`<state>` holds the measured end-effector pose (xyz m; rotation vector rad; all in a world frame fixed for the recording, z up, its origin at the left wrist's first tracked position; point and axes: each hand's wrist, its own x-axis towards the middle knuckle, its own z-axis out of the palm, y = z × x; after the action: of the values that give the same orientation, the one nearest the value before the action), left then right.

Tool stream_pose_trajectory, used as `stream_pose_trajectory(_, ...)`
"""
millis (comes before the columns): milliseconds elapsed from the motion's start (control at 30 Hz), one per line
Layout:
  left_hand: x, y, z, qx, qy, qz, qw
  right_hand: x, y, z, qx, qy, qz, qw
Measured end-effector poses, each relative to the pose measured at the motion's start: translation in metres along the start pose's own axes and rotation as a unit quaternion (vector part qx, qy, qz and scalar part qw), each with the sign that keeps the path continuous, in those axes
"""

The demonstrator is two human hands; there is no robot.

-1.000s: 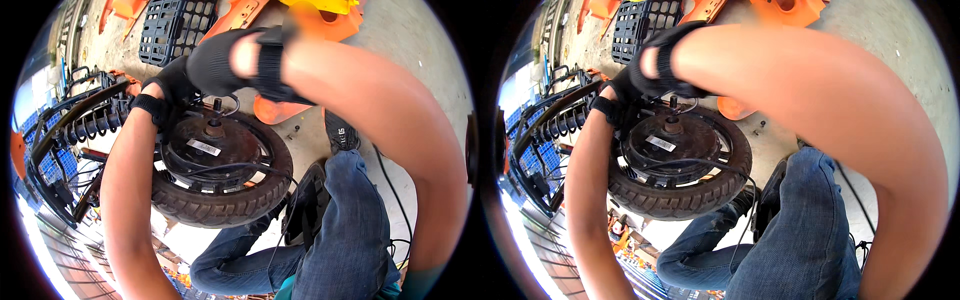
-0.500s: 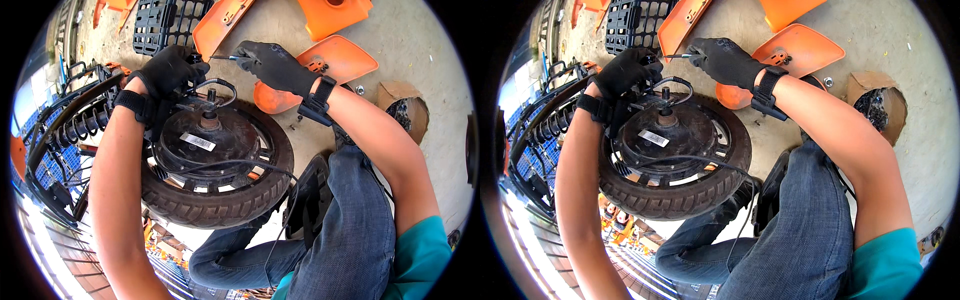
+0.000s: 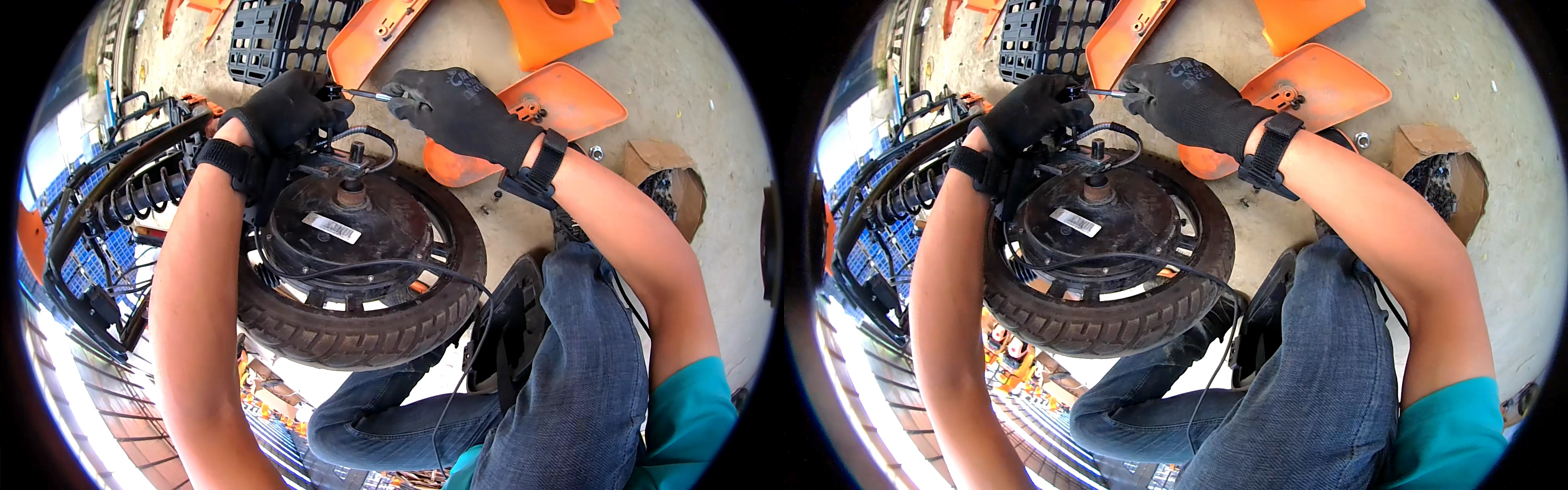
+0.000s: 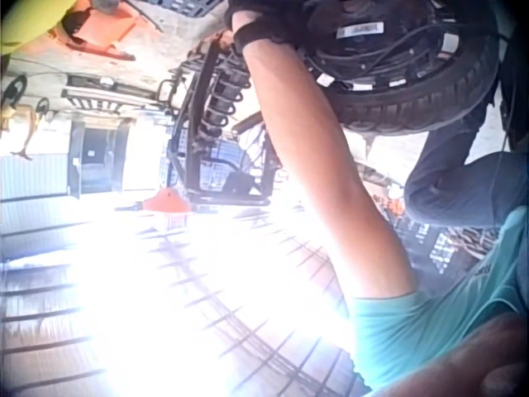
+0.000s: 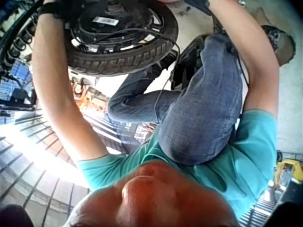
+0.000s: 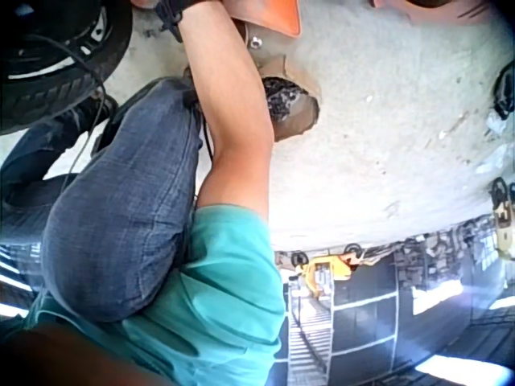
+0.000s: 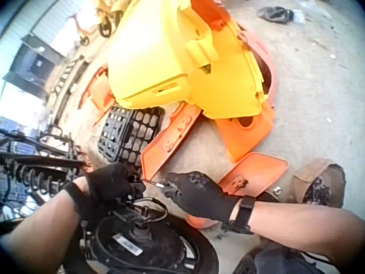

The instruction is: The person installs a motor cable onto a scooter wheel, tightens a nut on the axle, and adjusts the wiring harness.

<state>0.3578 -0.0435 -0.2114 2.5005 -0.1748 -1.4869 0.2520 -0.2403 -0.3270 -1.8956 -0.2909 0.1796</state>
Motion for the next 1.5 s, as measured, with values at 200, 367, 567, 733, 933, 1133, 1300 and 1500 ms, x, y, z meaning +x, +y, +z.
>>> stream_pose_trajectory(200,0.001,-0.001,-0.002,0.073,0.015,0.04,0.996,-0.003,-0.008,-0.003,-0.005,-0.01,-0.008,1.0)
stream_pose_trajectory(367,-0.001,-0.002,0.0,0.029,0.019,0.031,0.999,-0.003,-0.01,0.001,-0.029,0.017,-0.028,0.999)
stream_pose_trajectory(567,0.003,-0.005,-0.003,0.075,0.005,0.03,0.997,-0.003,-0.018,0.0,-0.04,0.025,-0.043,0.998)
stream_pose_trajectory(733,0.0,0.0,0.0,0.046,0.021,0.027,0.998,0.0,-0.034,-0.001,0.017,0.037,-0.006,0.999)
stream_pose_trajectory(933,-0.001,0.005,-0.002,0.065,0.018,0.016,0.998,0.003,-0.042,-0.012,0.2,-0.042,0.067,0.977)
stream_pose_trajectory(1133,0.002,-0.006,-0.002,0.083,0.025,0.031,0.996,0.012,-0.044,-0.028,0.5,-0.197,0.158,0.828)
stream_pose_trajectory(1300,0.006,-0.003,-0.006,0.064,-0.007,0.002,0.998,0.009,-0.049,-0.013,0.509,-0.141,0.017,0.849)
stream_pose_trajectory(1500,0.005,-0.008,-0.002,0.024,0.01,0.005,1.0,0.018,-0.045,-0.005,-0.028,0.087,-0.21,0.973)
